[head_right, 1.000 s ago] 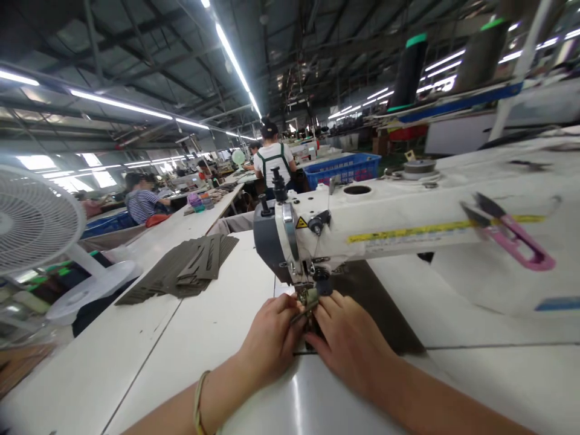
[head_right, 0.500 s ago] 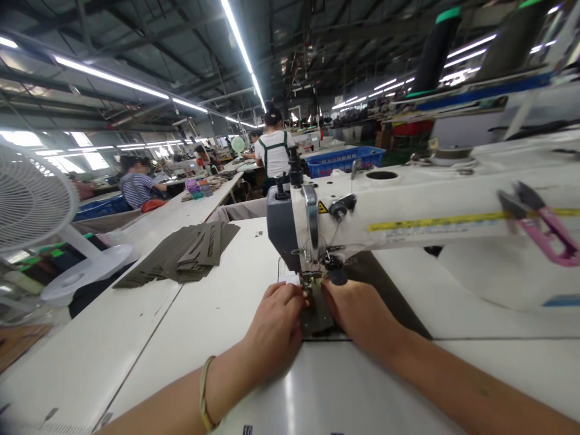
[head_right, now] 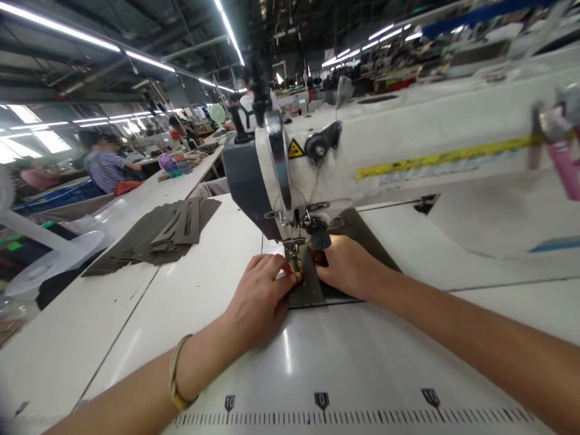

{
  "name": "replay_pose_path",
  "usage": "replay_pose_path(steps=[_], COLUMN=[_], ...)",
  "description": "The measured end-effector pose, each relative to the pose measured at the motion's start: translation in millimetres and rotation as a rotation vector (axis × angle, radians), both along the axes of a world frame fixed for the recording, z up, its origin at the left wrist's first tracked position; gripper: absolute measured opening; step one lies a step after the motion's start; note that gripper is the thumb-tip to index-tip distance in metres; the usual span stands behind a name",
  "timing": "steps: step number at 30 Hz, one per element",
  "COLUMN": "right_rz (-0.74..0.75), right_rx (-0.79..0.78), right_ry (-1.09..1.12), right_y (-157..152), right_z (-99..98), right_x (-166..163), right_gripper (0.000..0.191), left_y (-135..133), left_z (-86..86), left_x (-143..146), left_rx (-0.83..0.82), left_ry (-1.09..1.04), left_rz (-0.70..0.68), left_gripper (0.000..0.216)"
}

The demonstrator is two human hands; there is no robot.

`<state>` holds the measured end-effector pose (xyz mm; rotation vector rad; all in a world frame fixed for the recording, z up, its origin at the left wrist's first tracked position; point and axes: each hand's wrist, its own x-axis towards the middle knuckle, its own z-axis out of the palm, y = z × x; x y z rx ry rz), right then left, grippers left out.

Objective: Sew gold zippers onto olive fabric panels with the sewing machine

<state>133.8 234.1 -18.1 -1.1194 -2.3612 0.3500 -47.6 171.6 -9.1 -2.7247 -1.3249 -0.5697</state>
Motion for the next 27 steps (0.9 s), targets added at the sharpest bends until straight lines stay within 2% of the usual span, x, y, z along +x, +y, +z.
replay_pose_path(steps=[3,8,10,14,22,27], right_rz=[-0.013,0.109,0.109,0.041,-0.015,-0.207], right_rx=[0.029,0.065,0.087,0.14,0.131,0.131], right_ry=[0.012,0.06,0.067,0.056,0.038,-0.061], right_y=[3,5,3,-1,1,0], right_z=[-2.7,-6.3,-6.4,-5.8,-9.4,-6.8], right_x=[1,6,6,4,4,-4], right_gripper=[0.011,0.016,0.016,0.016,0.014,0.014], left_y=[1,0,0,0,3,4], left_z=[0.8,-0.8,-0.7,1.5,1.9,-0.1], left_x=[0,0,0,2,3,2], left_rx=[0.007,-0.008,-0.009,-0.022,-0.034,-0.027], left_ry=[0.033,0.041,0.044,0.054,0.047,0.039], left_rz=[-0.007,0.0,0.0,-0.003,-0.013,-0.025], left_gripper=[0.023,0.023,0.023,0.024,0.022,0.022])
